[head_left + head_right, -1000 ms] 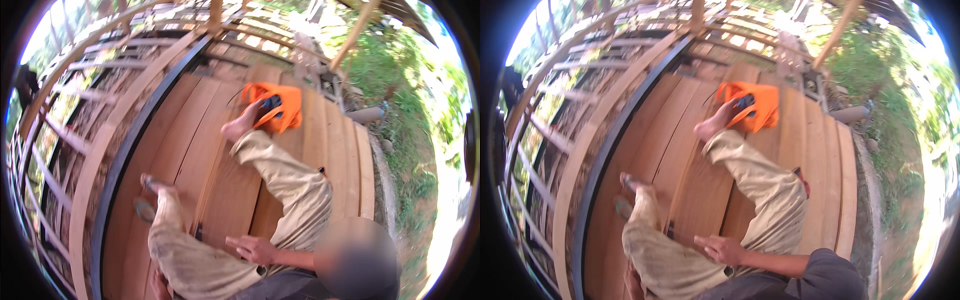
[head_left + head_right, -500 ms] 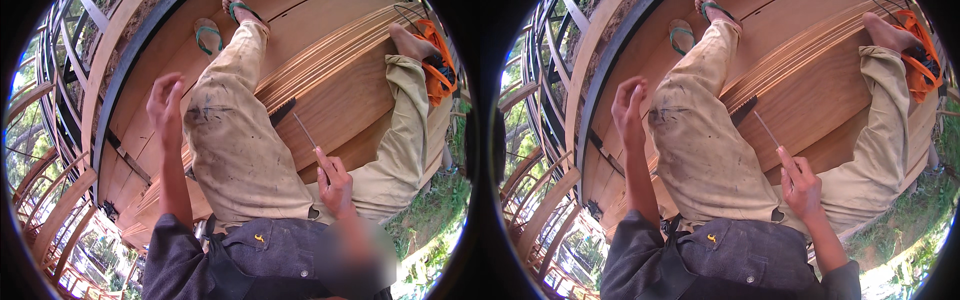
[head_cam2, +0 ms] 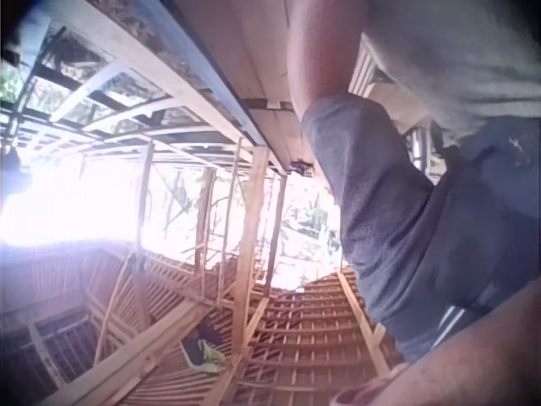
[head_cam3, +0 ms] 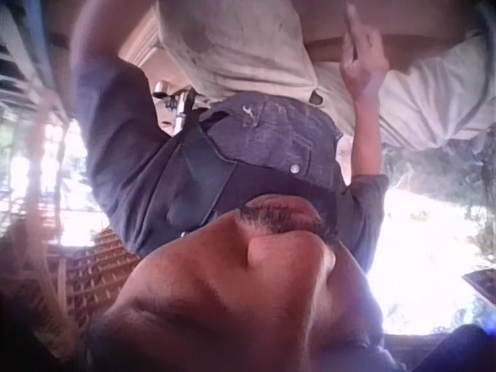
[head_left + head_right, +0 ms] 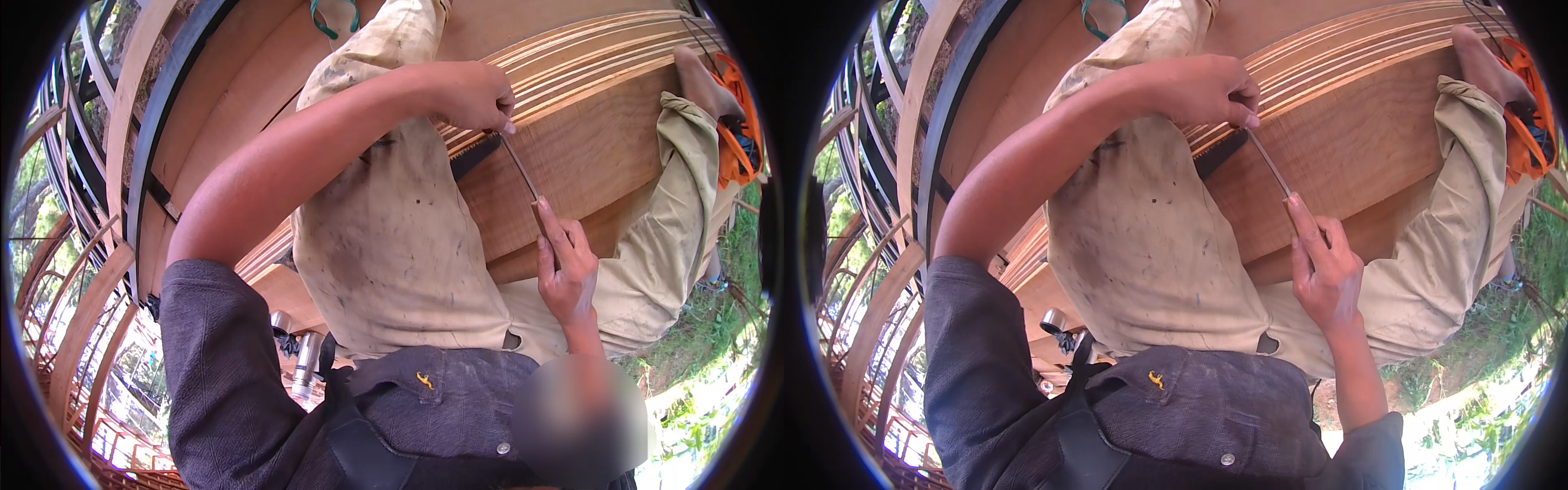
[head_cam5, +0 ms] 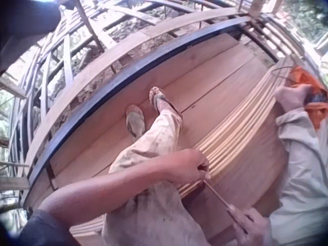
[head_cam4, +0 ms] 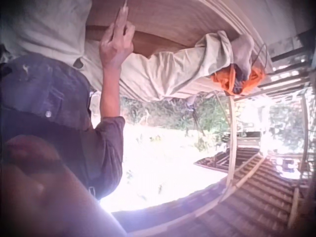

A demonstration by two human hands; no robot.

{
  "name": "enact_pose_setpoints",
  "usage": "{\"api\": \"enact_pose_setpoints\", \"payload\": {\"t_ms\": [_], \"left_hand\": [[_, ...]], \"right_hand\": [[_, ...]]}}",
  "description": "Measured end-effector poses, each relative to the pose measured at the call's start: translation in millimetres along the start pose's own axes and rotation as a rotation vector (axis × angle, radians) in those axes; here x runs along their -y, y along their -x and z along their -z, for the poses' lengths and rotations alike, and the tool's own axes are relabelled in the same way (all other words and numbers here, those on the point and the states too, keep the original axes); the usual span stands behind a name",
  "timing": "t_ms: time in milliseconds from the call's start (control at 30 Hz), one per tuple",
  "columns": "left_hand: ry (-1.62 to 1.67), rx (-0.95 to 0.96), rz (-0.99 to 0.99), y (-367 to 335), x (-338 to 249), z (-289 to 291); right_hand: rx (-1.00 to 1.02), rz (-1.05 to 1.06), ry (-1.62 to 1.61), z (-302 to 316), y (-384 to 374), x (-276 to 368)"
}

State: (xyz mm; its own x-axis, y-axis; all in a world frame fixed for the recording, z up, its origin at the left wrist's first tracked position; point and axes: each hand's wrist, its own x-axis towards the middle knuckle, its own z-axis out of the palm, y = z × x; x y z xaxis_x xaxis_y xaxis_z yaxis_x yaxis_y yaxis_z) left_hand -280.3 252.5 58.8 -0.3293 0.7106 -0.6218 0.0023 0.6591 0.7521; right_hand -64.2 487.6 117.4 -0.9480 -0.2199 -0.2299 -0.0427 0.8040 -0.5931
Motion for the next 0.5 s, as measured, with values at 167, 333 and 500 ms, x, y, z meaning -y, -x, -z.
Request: {"api": "enact_pose_setpoints", "payload": {"t_ms": [167, 333, 500], "left_hand": [[0.083, 0.050, 0.031, -13, 10, -7], [0.134, 0.077, 0.010, -16, 21, -7], [0.068, 0.010, 0.006, -20, 24, -11]], "right_hand": [[0.029, -0.010, 0.045, 3, 1, -3], [0.029, 0.012, 0.116, 2, 0, -2], [0.014, 0.044, 0.208, 4, -4, 3]]}}
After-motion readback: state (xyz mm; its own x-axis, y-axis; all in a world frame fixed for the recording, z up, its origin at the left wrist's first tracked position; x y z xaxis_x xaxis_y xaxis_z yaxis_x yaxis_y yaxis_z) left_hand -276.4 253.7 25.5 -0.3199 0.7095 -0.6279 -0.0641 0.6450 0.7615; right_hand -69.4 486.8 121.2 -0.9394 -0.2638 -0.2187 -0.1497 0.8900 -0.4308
